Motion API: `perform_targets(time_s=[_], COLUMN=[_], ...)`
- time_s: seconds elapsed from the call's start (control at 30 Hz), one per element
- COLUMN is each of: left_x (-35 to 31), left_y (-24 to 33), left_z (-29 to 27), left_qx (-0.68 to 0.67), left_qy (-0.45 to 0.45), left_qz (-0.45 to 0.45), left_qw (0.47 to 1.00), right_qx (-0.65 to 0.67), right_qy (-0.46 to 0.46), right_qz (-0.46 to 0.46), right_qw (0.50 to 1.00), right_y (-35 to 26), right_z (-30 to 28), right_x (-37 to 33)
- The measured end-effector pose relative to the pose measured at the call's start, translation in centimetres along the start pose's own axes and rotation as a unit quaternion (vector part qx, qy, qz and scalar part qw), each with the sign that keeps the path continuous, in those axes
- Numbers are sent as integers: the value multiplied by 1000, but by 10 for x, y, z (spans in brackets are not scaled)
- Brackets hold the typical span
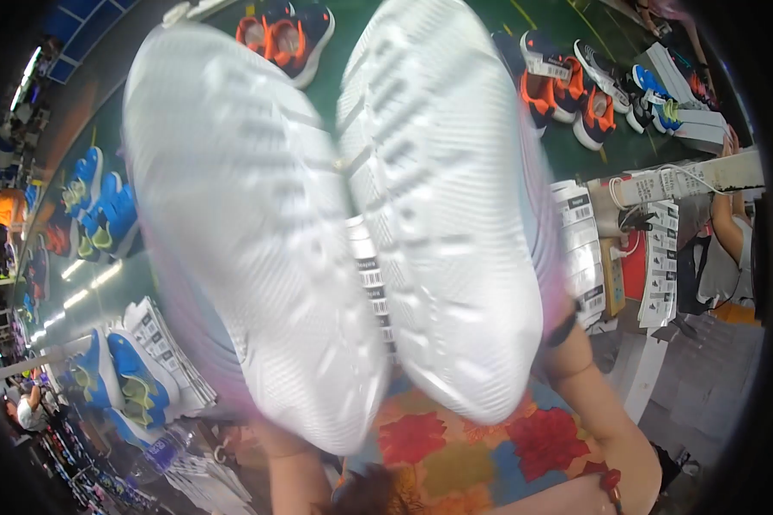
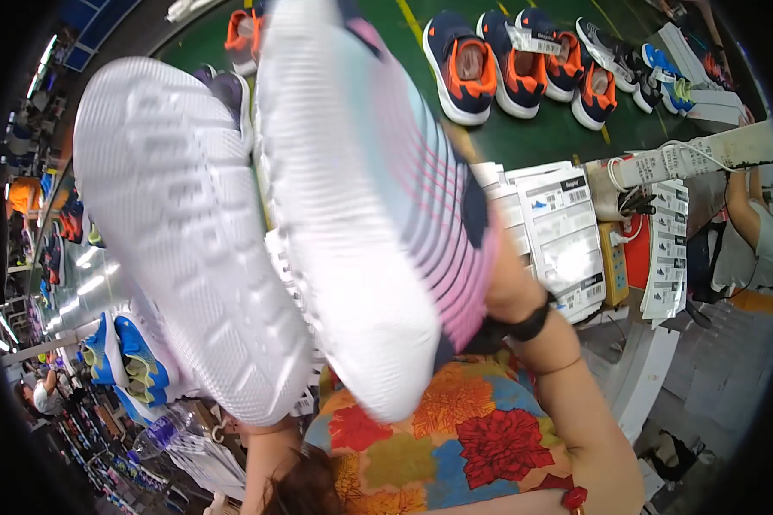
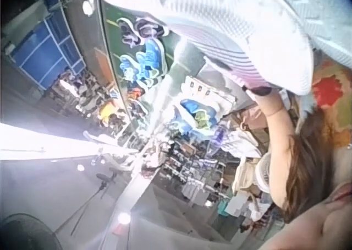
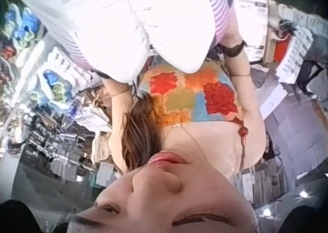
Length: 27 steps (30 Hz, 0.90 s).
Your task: Matching pairs of shoes and verifying them against printed labels on a production line.
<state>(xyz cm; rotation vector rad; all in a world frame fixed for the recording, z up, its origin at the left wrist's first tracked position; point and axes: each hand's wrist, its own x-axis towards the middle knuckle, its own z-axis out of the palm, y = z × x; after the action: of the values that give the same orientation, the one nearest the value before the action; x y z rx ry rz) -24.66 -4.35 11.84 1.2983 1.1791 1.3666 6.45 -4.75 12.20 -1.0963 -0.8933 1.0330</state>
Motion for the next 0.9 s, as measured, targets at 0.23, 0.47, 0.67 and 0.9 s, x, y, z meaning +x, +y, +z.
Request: perform_targets(time_s=[0.23,0.47,0.67,0.9], left_x=[-25,-29,-67,-79], left_y=[-117,-52,-39,-109], left_z=[42,45,78,107], left_qx=[-34,334,504,539], left_qy=[-108,-184,-113,-96], left_qz=[-118,-94,89,2], left_qw=[987,920,852,837], right_qx=[108,-284,-335,-382], right_qy=[-21,-187,-275,-331], right_qz=[201,186,137,77], right_qw=[973,922,891,859], right_y=[59,70,70,61], right_z=[-22,-26,-46,-28], right_x=[-23,-42,-62,-31])
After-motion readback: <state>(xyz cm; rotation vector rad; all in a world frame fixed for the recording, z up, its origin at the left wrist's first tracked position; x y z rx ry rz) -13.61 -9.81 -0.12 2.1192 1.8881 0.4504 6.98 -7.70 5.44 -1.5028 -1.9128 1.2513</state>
